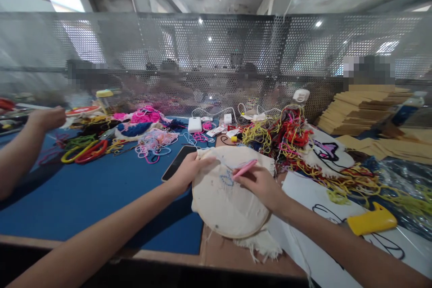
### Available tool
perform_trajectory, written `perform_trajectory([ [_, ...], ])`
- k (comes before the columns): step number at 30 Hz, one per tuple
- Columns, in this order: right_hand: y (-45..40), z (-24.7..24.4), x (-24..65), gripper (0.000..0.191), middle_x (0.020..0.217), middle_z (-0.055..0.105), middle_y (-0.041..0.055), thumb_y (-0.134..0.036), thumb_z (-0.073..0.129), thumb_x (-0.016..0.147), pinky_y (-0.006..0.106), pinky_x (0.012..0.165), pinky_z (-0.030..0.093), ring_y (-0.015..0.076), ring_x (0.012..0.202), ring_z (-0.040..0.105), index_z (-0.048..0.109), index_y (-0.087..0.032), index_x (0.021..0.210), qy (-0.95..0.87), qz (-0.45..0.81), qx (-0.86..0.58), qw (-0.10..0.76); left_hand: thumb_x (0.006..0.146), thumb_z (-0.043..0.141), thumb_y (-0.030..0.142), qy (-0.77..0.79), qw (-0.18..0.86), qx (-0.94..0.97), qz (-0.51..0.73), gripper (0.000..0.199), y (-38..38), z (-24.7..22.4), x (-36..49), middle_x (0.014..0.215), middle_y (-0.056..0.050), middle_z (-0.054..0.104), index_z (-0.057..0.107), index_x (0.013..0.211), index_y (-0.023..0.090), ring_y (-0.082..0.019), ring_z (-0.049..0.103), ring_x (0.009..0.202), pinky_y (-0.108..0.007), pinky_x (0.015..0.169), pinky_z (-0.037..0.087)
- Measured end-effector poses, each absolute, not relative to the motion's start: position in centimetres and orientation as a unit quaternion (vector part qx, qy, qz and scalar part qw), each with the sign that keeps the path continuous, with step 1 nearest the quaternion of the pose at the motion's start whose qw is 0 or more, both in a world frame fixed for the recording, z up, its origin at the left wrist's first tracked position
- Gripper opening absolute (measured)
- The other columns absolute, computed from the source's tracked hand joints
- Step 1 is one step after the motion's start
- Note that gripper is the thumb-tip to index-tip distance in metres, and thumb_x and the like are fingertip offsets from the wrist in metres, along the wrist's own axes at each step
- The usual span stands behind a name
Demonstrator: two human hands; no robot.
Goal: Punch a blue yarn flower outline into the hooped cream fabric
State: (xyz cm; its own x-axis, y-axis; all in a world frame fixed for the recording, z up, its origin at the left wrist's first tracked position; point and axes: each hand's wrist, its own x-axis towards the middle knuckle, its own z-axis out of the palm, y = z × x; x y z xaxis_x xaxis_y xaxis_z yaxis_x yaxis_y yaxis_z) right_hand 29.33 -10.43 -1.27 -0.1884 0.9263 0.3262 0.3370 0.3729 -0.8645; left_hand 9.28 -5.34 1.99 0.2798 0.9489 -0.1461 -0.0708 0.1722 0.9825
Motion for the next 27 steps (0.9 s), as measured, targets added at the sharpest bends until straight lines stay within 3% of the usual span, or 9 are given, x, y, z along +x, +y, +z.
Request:
perform_trajectory([
  [2,-10.6,-1.1,29.5,0.015,0.086,0.068,0.0041,-0.033,0.061,0.081,0.029,0.06,0.052,0.0177,0.072,0.064,0.066,-0.02,0.086,-0.692,0.308,-0.459,0.465,0.064,0.074,0.03,0.422,0.599,0.517,0.443,0.024,-5.9,2.1,9.4,0.066,-0.004,0.071,0.066,0.08,0.014,-0.016,0.062,0.051,-0.024,0.051,0.048],
  [7,-11.4,0.0,30.0,0.008,0.09,0.065,0.0032,-0.028,0.055,0.086,0.033,0.077,0.05,0.0174,0.085,0.062,0.062,-0.024,0.09,-0.762,0.159,-0.38,0.499,0.067,0.073,0.032,0.369,0.528,0.548,0.533,0.03,-7.1,2.5,9.5,0.083,-0.003,0.071,0.067,0.093,0.017,-0.016,0.064,0.067,-0.022,0.06,0.049],
  [11,-11.8,0.4,30.1,0.009,0.089,0.064,0.004,-0.025,0.051,0.089,0.035,0.078,0.049,0.0186,0.087,0.061,0.059,-0.025,0.093,-0.769,0.095,-0.372,0.512,0.067,0.073,0.031,0.354,0.485,0.569,0.562,0.032,-7.7,2.6,9.5,0.091,-0.004,0.071,0.068,0.095,0.017,-0.019,0.064,0.078,-0.022,0.065,0.049],
  [18,-11.9,-0.2,30.4,0.008,0.09,0.061,0.0049,-0.024,0.049,0.089,0.04,0.081,0.047,0.0205,0.088,0.059,0.056,-0.023,0.094,-0.737,0.094,-0.38,0.551,0.067,0.072,0.03,0.364,0.492,0.564,0.554,0.026,-7.6,2.5,9.5,0.08,-0.002,0.07,0.069,0.091,0.018,-0.016,0.062,0.068,-0.022,0.059,0.048],
  [27,-11.8,-0.4,30.5,0.009,0.09,0.058,0.0046,-0.02,0.048,0.089,0.037,0.081,0.046,0.0195,0.088,0.056,0.054,-0.022,0.095,-0.729,0.093,-0.369,0.569,0.068,0.072,0.03,0.376,0.492,0.562,0.548,0.023,-7.4,2.4,9.5,0.076,-0.001,0.068,0.067,0.087,0.018,-0.013,0.059,0.064,-0.02,0.058,0.047],
])
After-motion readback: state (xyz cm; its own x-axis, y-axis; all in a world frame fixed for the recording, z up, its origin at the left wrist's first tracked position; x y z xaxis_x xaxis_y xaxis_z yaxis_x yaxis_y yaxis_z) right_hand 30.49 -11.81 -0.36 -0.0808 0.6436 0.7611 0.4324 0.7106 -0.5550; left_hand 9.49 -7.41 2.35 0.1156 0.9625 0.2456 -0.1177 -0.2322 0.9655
